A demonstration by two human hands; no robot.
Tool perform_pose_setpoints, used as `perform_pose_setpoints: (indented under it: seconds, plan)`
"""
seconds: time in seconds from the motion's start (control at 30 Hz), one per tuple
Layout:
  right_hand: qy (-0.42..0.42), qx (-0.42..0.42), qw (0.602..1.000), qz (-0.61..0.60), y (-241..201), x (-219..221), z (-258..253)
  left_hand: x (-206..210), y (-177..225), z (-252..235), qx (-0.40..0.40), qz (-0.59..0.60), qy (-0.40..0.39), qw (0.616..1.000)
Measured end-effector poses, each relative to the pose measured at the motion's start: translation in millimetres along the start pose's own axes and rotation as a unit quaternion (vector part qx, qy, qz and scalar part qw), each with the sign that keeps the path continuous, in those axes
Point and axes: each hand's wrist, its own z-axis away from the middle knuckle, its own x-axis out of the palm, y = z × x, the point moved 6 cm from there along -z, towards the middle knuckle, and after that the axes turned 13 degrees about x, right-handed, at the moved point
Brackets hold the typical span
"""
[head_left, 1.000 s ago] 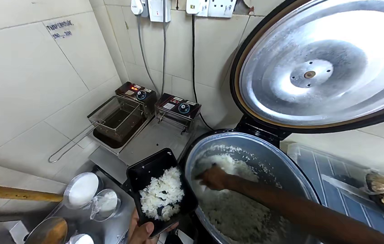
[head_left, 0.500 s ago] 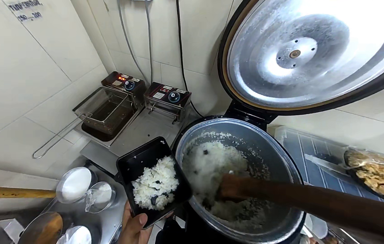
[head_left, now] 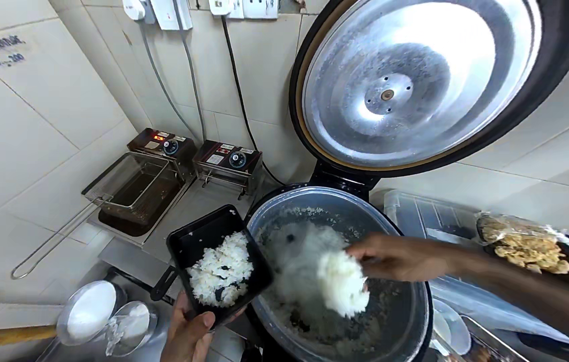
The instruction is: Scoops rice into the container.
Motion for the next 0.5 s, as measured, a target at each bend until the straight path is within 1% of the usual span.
perform_pose_setpoints:
  seconds: [0.03,0.1,0.17,0.2,0.23,0.3,0.33,0.4,0.43,0.47,0.5]
  plan:
    - [0.071,0.000,0.997,-0.007,-17.4,-18.4,15.1,7.8,-6.4,-2.4,-0.014,-0.017,-0.012,1.000]
    - [0.227,0.004,0.974,0.017,-50.3,-44.4,42.0,29.8,-27.4,-5.3,-0.059,-0.029,-0.020,0.998]
    - [0.354,0.036,0.930,0.094,-72.4,-49.4,54.8,58.4,-56.3,-4.5,-0.129,-0.009,0.004,0.992]
    - [0.393,0.063,0.904,0.156,-77.3,-41.9,53.2,72.3,-70.8,-3.1,-0.169,0.006,0.019,0.985]
    - [0.414,0.082,0.877,0.232,-79.1,-28.6,46.0,84.2,-84.0,-2.4,-0.203,0.028,0.032,0.978]
    - [0.423,0.101,0.808,0.397,-71.6,-0.6,29.4,100.8,-104.0,-3.9,-0.246,0.064,0.041,0.966]
    - [0.435,0.110,0.771,0.451,-69.1,4.0,28.7,104.5,-110.5,-5.2,-0.257,0.065,0.039,0.963]
    - [0.468,0.123,0.722,0.494,-78.3,-7.5,44.4,106.5,-116.6,-8.4,-0.263,0.048,0.034,0.963]
    - [0.482,0.119,0.711,0.498,-86.7,-16.3,55.6,106.8,-116.6,-10.3,-0.260,0.034,0.024,0.965]
    - [0.488,0.109,0.710,0.495,-93.9,-22.1,65.2,106.9,-115.4,-12.0,-0.258,0.017,0.012,0.966]
    - [0.484,0.097,0.722,0.485,-97.6,-22.6,70.9,107.5,-114.1,-13.5,-0.260,0.003,0.001,0.966]
